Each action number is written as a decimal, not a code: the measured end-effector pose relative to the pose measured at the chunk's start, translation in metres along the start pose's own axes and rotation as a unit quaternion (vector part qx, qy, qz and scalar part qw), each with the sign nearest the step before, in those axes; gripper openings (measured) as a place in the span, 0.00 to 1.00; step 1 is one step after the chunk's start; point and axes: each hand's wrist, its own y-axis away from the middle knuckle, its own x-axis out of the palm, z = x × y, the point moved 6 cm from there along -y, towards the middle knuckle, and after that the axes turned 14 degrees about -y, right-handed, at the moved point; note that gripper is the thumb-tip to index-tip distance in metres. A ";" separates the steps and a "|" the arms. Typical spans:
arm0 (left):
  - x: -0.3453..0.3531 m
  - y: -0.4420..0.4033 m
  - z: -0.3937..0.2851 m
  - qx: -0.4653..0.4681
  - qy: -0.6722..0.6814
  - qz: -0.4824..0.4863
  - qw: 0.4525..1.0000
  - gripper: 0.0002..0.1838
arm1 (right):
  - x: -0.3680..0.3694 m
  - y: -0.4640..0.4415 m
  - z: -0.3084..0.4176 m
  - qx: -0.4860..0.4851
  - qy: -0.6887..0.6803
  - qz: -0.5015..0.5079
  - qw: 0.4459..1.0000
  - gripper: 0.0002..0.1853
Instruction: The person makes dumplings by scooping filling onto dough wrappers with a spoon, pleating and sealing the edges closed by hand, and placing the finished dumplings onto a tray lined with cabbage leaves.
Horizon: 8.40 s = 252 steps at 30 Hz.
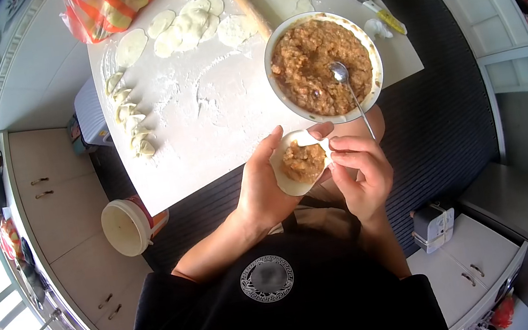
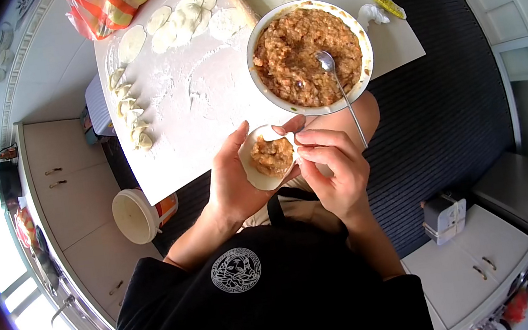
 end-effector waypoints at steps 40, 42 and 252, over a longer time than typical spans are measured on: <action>-0.032 0.014 -0.022 0.015 -0.069 -0.005 0.998 0.23 | 0.035 -0.021 0.002 0.062 0.021 0.052 0.997 0.11; -0.033 0.015 -0.020 0.003 -0.081 -0.023 0.996 0.22 | 0.036 -0.023 0.005 0.039 0.032 0.057 0.997 0.09; -0.009 0.000 -0.005 -0.215 -0.386 0.151 0.884 0.38 | 0.012 0.002 0.018 0.021 -0.024 0.167 0.985 0.08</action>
